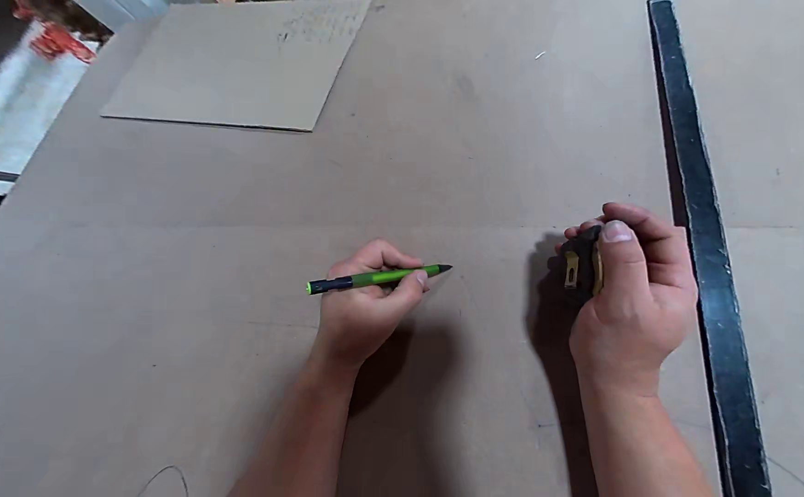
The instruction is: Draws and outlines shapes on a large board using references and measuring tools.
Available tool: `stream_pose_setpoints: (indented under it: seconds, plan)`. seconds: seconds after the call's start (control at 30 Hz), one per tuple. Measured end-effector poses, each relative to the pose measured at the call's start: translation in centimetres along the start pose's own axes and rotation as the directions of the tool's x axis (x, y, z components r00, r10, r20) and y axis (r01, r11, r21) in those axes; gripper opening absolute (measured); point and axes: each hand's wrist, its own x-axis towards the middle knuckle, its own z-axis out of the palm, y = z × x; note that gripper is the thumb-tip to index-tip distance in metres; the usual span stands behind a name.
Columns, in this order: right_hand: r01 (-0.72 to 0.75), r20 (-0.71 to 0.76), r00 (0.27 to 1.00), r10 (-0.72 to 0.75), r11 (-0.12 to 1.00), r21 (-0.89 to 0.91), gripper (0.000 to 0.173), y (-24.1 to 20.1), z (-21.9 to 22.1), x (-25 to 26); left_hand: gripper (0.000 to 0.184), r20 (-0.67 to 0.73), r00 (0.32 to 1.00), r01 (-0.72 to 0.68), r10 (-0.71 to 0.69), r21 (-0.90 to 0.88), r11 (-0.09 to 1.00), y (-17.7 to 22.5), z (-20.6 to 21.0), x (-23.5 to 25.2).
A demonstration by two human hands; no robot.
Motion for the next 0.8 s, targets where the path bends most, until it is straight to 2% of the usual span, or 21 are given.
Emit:
stream_pose_setpoints:
  seconds: [0.47, 0.57, 0.7, 0.8]
  plan:
    - [-0.016, 0.036, 0.999, 0.018, 0.998, -0.055, 0.026, -0.57, -0.19, 0.01, 0.005, 0.078, 0.997, -0.031, 0.028, 0.036, 0.999, 0.24, 0.33, -0.10]
    - [-0.020, 0.037, 0.999, 0.022, 0.999, -0.050, 0.026, -0.48, -0.34, 0.05, 0.005, 0.032, 0.999, -0.018, 0.016, 0.065, 0.998, 0.20, 0.53, -0.05]
    - [-0.029, 0.020, 0.999, 0.030, 0.998, -0.052, 0.026, -0.52, -0.32, 0.01, 0.006, -0.114, 0.993, 0.037, -0.029, 0.074, 0.997, 0.19, 0.90, 0.01]
    - [-0.029, 0.020, 0.999, 0.030, 0.999, -0.045, 0.026, -0.44, -0.27, 0.03, 0.006, -0.101, 0.994, 0.036, -0.032, 0.031, 0.999, 0.19, 0.69, 0.08]
